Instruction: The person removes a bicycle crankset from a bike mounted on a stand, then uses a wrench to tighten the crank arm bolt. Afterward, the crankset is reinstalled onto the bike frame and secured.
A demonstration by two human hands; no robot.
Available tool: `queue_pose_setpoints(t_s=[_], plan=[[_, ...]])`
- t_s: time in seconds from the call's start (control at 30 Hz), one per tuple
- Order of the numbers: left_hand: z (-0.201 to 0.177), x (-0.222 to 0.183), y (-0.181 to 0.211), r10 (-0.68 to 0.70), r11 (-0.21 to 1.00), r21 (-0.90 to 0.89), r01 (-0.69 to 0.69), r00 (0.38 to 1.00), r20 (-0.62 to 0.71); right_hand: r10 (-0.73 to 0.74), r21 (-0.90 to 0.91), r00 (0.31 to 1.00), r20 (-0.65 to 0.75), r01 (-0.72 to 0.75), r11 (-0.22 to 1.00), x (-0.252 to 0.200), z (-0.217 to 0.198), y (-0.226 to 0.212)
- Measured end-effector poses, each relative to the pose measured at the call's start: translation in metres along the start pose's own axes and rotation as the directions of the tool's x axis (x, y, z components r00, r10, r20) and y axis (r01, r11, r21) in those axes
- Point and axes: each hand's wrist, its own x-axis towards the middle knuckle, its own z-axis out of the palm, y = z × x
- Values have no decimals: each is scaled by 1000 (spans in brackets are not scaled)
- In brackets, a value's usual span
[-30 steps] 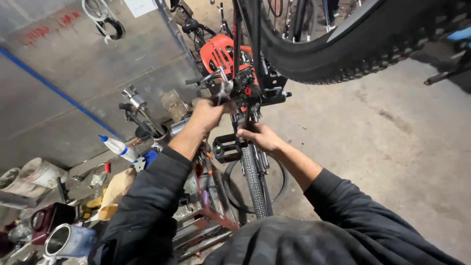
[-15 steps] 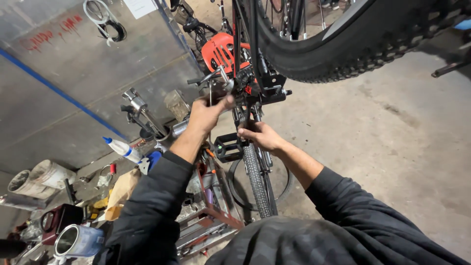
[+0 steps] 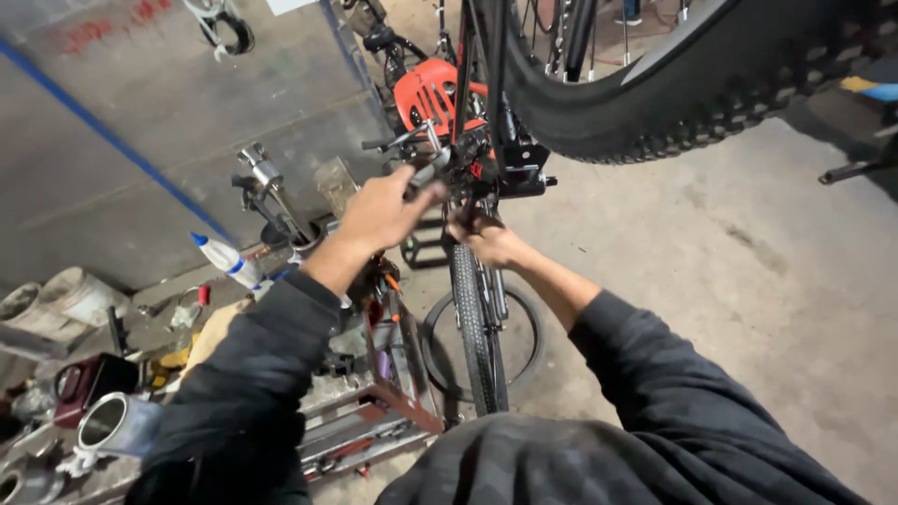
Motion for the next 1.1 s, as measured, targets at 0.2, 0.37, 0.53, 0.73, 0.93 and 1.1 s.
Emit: queue_pose_setpoints(t_s=[0.2, 0.37, 0.53, 0.73, 0.93, 1.1], plan=[[3, -7, 4, 168, 932, 328, -154, 986, -13, -1000, -827, 6, 31, 562, -22, 139, 27, 141], [17, -11, 7, 511, 603, 766, -222, 845, -156, -893, -779, 445, -70, 534, 328, 108, 13, 87], [59, -9, 15, 595, 491, 871, -10, 734, -326, -806, -613, 578, -127, 594, 522, 47, 6, 36], [36, 23, 36, -83, 787, 598, 155, 986, -146, -420, 264, 897, -137, 441, 858, 19, 14, 23], [44, 21, 25, -40, 802, 590, 88, 995, -94, -397, 674, 892, -216, 430, 601, 20, 33, 34], [66, -15, 6, -106, 851, 519, 80, 994, 21, -340, 655, 885, -318, 464, 596, 36, 49, 45]])
